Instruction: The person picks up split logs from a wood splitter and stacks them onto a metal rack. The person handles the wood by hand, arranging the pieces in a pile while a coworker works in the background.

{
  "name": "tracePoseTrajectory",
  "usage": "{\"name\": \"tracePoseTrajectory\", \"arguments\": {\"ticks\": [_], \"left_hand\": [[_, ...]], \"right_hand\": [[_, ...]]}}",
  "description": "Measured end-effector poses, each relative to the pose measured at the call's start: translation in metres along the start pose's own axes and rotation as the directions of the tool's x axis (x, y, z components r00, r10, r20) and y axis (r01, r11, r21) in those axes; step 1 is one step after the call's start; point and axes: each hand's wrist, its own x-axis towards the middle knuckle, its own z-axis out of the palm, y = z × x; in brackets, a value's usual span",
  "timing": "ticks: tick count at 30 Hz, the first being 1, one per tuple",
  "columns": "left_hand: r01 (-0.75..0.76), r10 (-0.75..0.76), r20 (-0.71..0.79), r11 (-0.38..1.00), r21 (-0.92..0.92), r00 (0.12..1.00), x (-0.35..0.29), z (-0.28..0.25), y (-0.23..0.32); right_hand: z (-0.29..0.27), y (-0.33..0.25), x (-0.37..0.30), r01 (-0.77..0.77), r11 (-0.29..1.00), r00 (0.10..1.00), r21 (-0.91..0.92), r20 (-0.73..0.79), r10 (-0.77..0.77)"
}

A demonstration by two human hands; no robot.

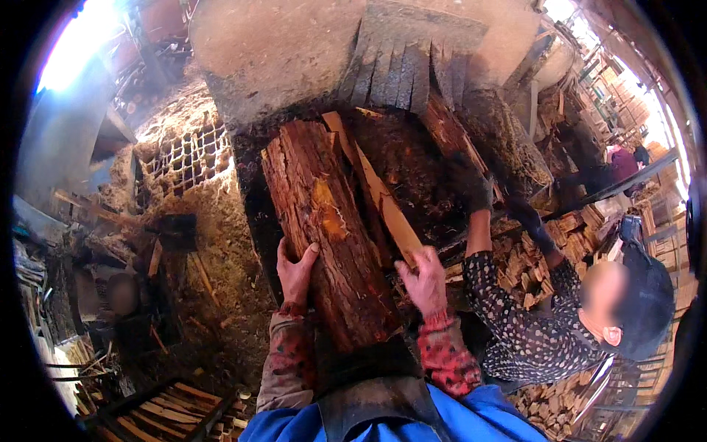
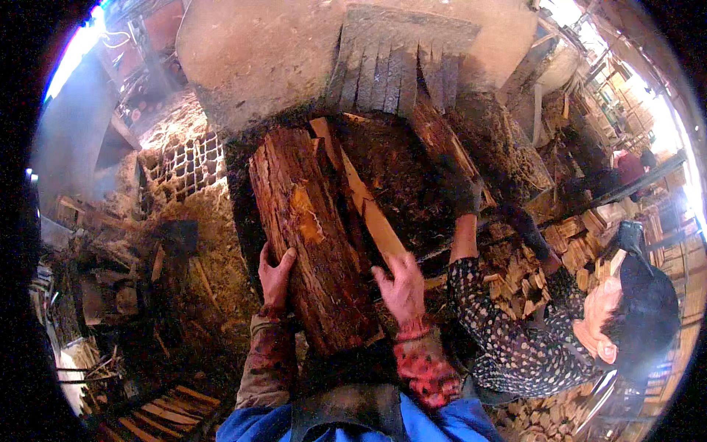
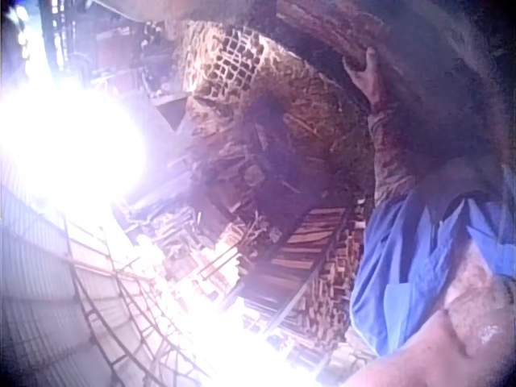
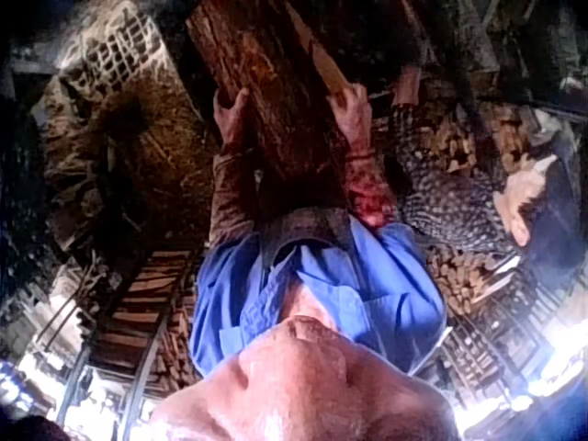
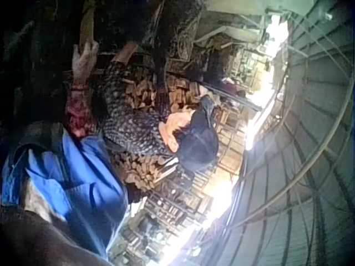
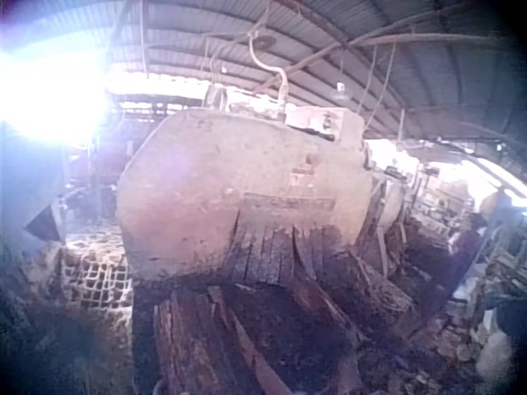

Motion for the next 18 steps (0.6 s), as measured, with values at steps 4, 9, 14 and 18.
{"name": "tracePoseTrajectory", "arguments": {"ticks": [4, 9, 14, 18], "left_hand": [[0.003, -0.003, -0.006, 1.0, 0.03, 1.0, -0.002, 0.005, 0.011], [-0.006, 0.006, -0.012, 1.0, -0.005, 1.0, 0.0, 0.002, 0.002], [-0.007, 0.009, -0.031, 0.999, 0.052, 0.999, 0.001, 0.003, 0.001], [-0.02, 0.021, -0.036, 0.999, 0.032, 0.999, 0.001, 0.003, -0.001]], "right_hand": [[0.036, 0.075, 0.022, 0.007, 0.981, 0.997, -0.193, 0.074, 0.007], [0.032, 0.066, 0.029, -0.076, 0.991, 0.958, -0.11, 0.269, 0.103], [0.027, 0.07, -0.002, -0.067, 0.998, 0.961, -0.023, 0.269, 0.07], [0.026, 0.07, -0.038, -0.08, 0.988, 0.957, 0.131, 0.286, 0.039]]}}
